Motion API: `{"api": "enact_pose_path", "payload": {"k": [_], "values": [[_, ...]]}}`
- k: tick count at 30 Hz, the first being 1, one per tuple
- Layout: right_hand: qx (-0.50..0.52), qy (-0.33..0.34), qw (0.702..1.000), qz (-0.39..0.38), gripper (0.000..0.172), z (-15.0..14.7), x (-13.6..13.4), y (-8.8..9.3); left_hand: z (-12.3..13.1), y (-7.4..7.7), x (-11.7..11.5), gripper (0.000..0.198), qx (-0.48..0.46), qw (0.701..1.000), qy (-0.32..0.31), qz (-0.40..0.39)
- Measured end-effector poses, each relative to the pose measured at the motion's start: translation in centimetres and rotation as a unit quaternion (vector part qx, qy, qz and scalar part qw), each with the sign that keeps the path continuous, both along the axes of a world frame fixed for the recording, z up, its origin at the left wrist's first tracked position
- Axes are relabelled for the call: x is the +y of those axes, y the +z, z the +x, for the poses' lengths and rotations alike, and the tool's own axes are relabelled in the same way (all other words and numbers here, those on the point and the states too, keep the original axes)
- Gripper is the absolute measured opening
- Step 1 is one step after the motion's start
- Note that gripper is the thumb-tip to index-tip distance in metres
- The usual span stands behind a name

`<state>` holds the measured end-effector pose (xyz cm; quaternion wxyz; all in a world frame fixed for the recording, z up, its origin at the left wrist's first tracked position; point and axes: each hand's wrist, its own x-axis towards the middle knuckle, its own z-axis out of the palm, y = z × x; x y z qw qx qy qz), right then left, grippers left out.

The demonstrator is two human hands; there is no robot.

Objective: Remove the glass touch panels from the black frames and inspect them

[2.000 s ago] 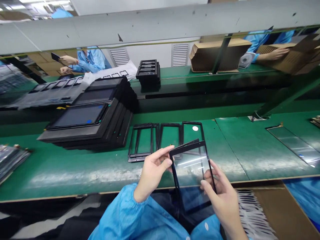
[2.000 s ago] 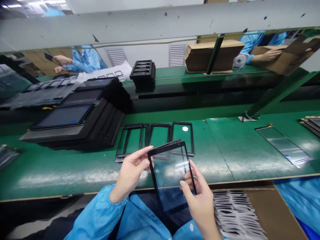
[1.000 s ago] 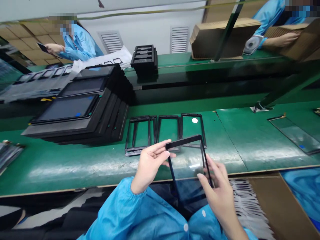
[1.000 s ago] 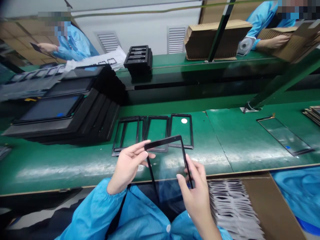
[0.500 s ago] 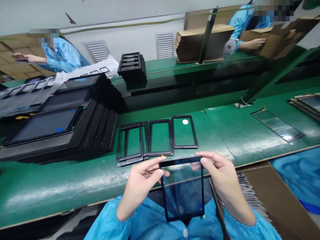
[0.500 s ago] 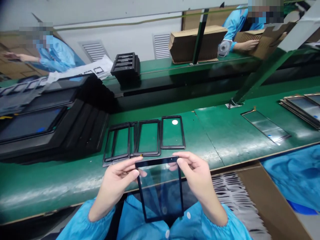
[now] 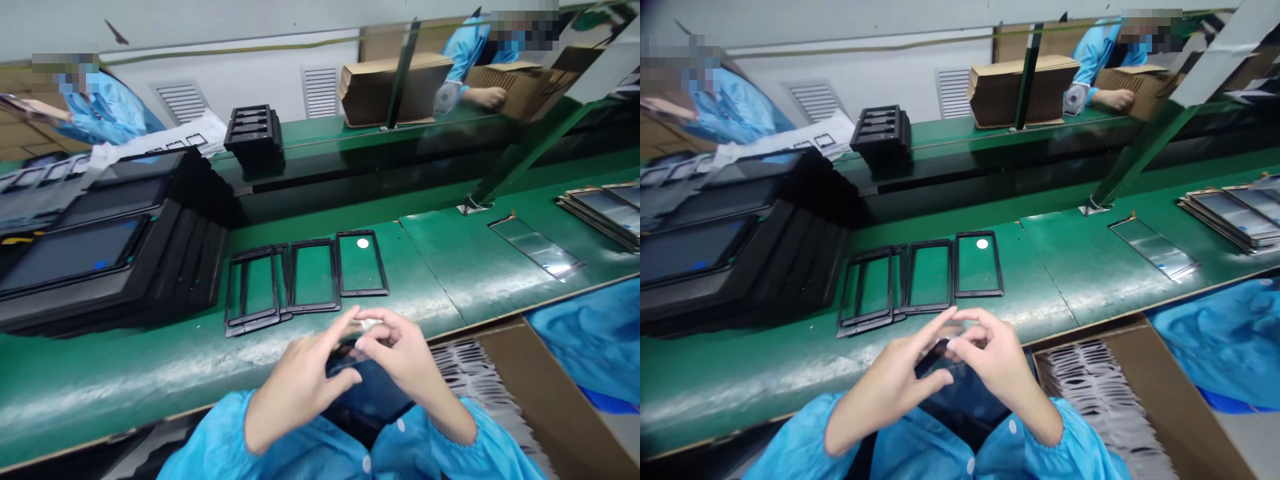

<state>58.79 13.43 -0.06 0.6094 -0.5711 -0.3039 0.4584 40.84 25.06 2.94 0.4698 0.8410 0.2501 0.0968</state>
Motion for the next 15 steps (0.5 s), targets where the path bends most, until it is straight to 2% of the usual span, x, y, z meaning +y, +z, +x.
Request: {"api": "enact_pose_path", "payload": {"k": [1,3,7,11,15], "values": [[0.017,0.027,0.999,-0.006,0.031,0.2,0.1,-0.2,0.2,0.0,-0.1,0.080,0.019,0.999,-0.015,-0.029],[0.022,0.077,0.996,-0.029,0.030,1.3,-0.2,-0.5,0.4,-0.3,-0.1,0.072,0.034,0.995,-0.002,-0.091],[-0.041,0.111,0.988,-0.095,0.043,4.5,-2.1,-1.5,-0.6,-1.8,0.1,0.045,-0.019,0.971,0.104,-0.213],[-0.043,0.061,0.991,-0.107,0.052,5.7,-3.6,-2.3,-1.6,-2.7,0.4,0.045,-0.078,0.940,0.207,-0.261],[0.027,-0.067,0.992,-0.100,0.049,4.7,-3.6,-2.4,-1.7,-2.7,0.4,0.046,-0.118,0.927,0.255,-0.249]]}}
